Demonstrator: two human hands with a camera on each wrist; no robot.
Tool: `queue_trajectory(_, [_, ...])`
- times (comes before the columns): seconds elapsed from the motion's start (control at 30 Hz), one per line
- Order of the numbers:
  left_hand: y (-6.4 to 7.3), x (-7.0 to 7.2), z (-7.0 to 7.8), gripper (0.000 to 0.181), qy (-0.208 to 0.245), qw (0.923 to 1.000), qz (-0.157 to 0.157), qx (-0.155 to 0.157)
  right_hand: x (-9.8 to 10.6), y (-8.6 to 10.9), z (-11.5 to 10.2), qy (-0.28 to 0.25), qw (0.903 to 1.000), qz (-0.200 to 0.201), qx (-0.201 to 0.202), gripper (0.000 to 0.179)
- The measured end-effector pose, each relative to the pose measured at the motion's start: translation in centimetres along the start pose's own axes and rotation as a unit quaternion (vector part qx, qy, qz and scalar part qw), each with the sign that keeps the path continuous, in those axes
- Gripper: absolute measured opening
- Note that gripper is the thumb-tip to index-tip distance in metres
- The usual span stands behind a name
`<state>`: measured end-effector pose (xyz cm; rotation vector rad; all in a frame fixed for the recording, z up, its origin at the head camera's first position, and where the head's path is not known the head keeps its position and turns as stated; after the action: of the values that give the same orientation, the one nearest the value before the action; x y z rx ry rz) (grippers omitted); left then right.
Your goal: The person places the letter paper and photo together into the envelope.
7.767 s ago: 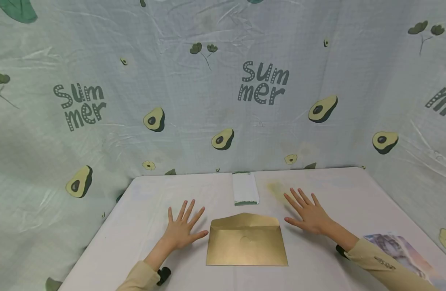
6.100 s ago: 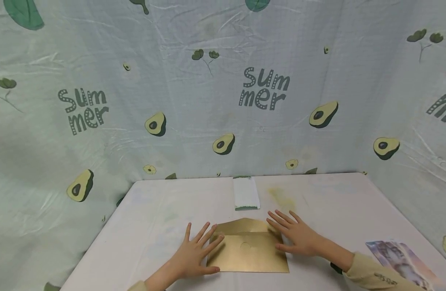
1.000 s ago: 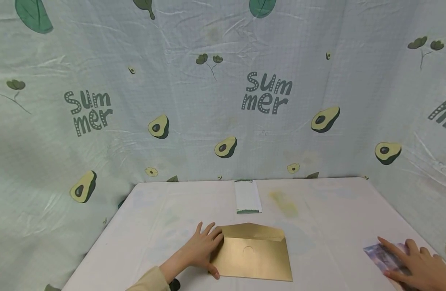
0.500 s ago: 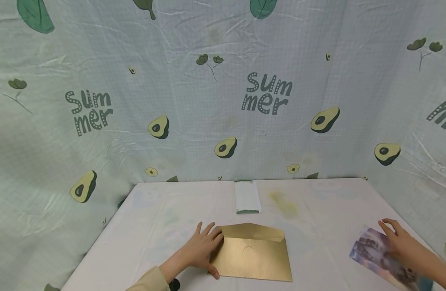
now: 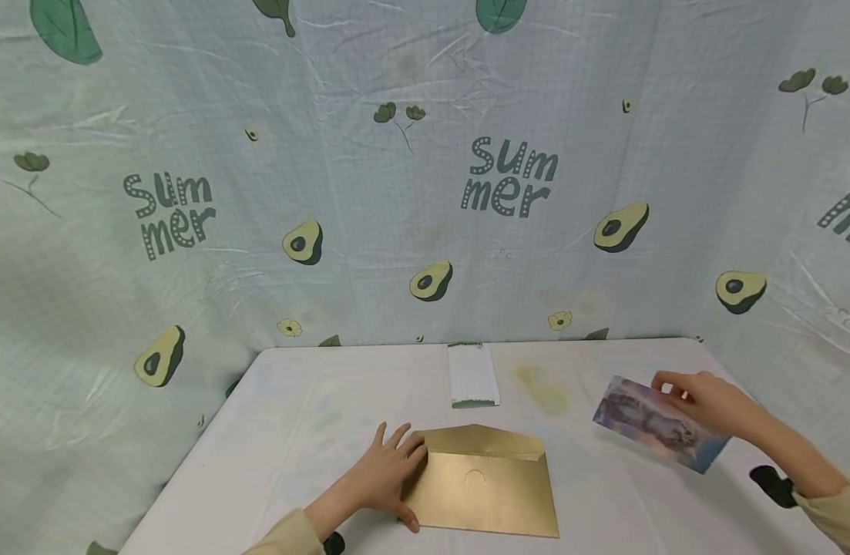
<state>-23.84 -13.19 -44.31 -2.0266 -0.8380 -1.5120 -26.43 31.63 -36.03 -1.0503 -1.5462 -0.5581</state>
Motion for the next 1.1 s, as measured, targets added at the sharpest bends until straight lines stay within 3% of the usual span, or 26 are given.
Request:
queue_trajectory(0.2, [0.1,0.1,0.1,0.102,-0.002,1.0,-0.001,0.001,0.4,-3.7,-1.8,-0.038,0.9989,0.027,-0.005,0.017])
queue_trajectory(0.37, [0.1,0.3,0.2,0.101,-0.002,1.0,0.001,0.001,-0.5,-6.1,-2.0,-0.102,0.9947,0.009,-0.012,0.028])
queue_trajectory(0.5, [0.1,0.4,0.2,0.1,-0.005,1.0,0.001,0.001,-1.5,-7.5,-1.6,-0.17,0.9845,-0.026,-0.037,0.041])
queue_trajectory(0.6, [0.2,0.3,0.2,0.101,-0.009,1.0,0.0,0.001,-2.2,-8.3,-1.4,-0.231,0.9698,-0.043,-0.065,0.048])
queue_trajectory(0.7, [0.1,0.3,0.2,0.101,-0.009,1.0,-0.001,0.002,-2.8,-8.8,-1.2,-0.296,0.9479,-0.058,-0.102,0.054])
queue_trajectory(0.8, [0.1,0.3,0.2,0.1,-0.006,1.0,-0.002,0.002,-3.5,-9.2,-1.3,-0.372,0.9163,-0.074,-0.128,0.061])
queue_trajectory(1.03, [0.0,0.3,0.3,0.102,-0.012,0.9999,-0.002,0.001,-4.9,-10.1,-2.2,-0.528,0.8343,-0.103,-0.12,0.07])
queue_trajectory(1.1, [0.1,0.3,0.2,0.103,-0.014,0.9999,-0.003,0.002,-5.4,-10.4,-2.6,-0.558,0.8151,-0.109,-0.111,0.072])
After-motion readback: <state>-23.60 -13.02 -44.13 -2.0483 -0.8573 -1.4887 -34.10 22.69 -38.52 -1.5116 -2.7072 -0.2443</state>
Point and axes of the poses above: each hand's wrist, its own y-axis away from the middle knuckle, its own x-axis out of the back of the hand, z = x × y, the point moved 3 cm from there along -y, towards the middle knuckle, and after that the axes turned 2 degrees about -y, right-handed, at the moved point
